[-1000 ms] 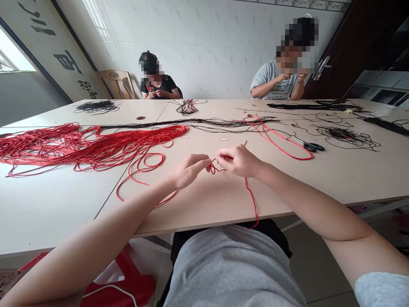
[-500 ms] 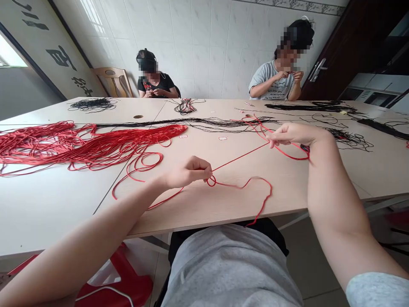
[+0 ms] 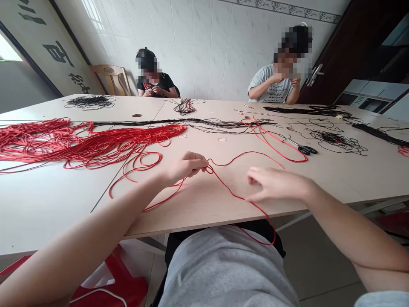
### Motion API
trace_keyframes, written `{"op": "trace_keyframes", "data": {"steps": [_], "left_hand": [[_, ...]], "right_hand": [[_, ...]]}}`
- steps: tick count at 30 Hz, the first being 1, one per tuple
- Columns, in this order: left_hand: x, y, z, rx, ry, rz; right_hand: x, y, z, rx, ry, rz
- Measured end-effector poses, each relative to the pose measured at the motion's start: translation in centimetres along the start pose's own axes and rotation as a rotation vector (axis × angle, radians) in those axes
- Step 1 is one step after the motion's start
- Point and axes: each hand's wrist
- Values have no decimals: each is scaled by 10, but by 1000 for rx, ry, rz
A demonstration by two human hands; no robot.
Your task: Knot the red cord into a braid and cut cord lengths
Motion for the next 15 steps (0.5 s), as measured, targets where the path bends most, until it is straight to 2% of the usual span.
{"op": "trace_keyframes", "data": {"steps": [2,5,6,8,10,12,13,15], "left_hand": [[-1,1,-2,14,-5,-21],[-1,3,-4,34,-22,-22],[-1,3,-4,40,-27,-13],[-1,4,-3,51,-35,-5],[0,4,-2,59,-34,-18],[0,3,-1,66,-30,-39],[0,2,0,71,-30,-44],[1,2,0,92,-40,-36]], "right_hand": [[-18,16,12,-5,-1,5],[-34,28,15,56,13,-62],[-36,29,13,140,25,-79],[-43,29,8,446,68,-47],[-54,25,1,825,151,35],[-73,14,-12,1053,256,86],[-85,5,-22,1070,296,82],[-108,-19,-48,962,311,75]]}}
Point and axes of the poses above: each hand's wrist, its own x-axis towards the middle knuckle, its own y-axis out of the palm, z = x × y, and after that the axes turned 3 degrees about x, right-handed
